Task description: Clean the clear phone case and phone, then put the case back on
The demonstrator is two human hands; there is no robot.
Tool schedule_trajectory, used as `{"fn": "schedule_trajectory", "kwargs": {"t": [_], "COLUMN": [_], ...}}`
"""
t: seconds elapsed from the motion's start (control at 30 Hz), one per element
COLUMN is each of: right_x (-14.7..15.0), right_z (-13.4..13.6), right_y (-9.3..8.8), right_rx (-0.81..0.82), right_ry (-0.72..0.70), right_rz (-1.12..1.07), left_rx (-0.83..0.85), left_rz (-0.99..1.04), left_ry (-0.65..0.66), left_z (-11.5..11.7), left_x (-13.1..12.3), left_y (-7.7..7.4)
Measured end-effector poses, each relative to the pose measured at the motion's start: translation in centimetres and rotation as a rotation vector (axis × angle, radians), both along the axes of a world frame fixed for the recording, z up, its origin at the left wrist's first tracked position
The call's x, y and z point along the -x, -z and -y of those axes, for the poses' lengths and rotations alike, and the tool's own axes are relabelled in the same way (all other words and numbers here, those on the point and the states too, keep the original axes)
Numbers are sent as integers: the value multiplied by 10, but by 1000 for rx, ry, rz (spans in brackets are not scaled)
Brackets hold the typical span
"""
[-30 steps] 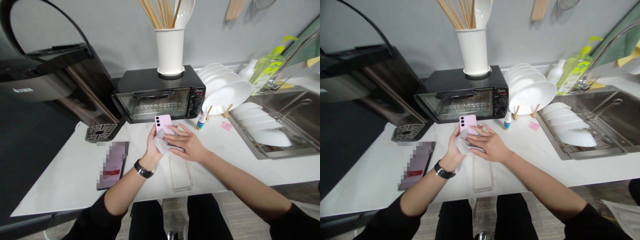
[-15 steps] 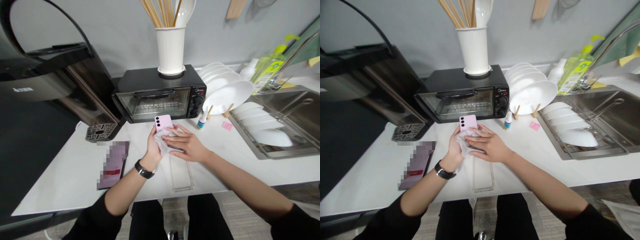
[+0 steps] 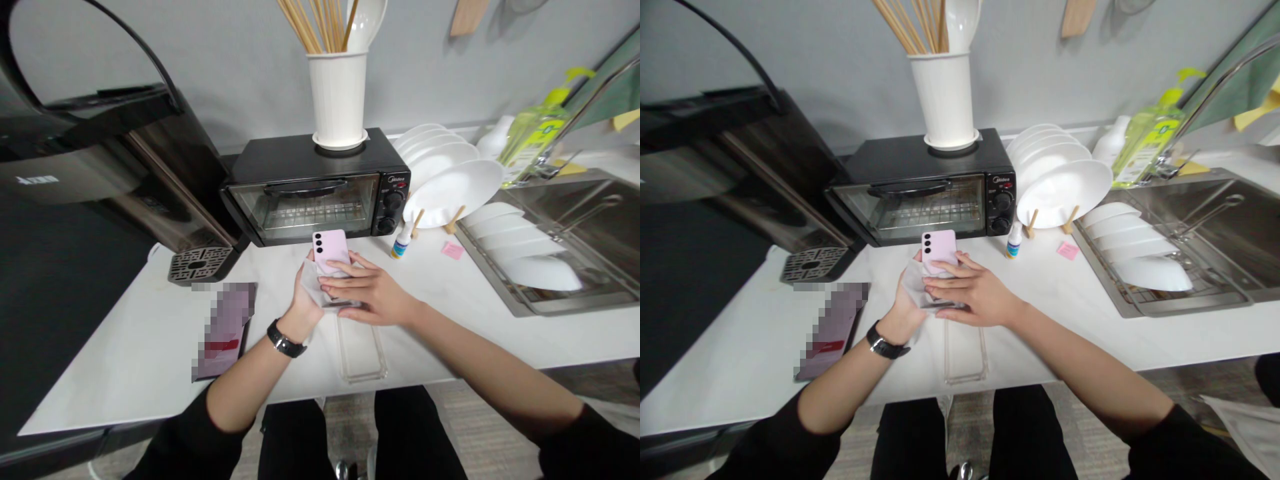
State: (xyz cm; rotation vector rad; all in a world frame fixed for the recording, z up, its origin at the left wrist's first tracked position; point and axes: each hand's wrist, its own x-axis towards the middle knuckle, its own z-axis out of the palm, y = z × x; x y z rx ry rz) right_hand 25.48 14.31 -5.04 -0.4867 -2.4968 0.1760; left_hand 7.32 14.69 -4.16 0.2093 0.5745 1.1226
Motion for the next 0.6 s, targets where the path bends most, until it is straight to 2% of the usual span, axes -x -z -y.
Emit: {"fn": "schedule_trajectory", "kwargs": {"t": [0.07,0.13,0.23,0.3,0.37,0.53,0.6], "right_x": [-1,-2,-4,-4,-3,0,0], "right_z": [0,-1,-4,-5,-6,-2,-1], "right_y": [0,0,-1,-1,0,2,2], "right_rx": [2,15,31,36,38,11,-3], "right_ry": [42,188,415,467,406,62,61], "right_rz": [-20,-34,-28,-16,0,24,4], "left_rx": [-2,-2,45,82,99,89,61], "left_rz": [-43,-72,-67,-69,-70,-22,-10], "left_ry": [-84,-120,-53,-18,-17,-26,-60], "left_z": [-2,-2,1,4,5,-1,-4], "left_x": [3,2,-9,-17,-20,0,7], "left_y": [-8,-13,-11,-6,0,2,-2]}}
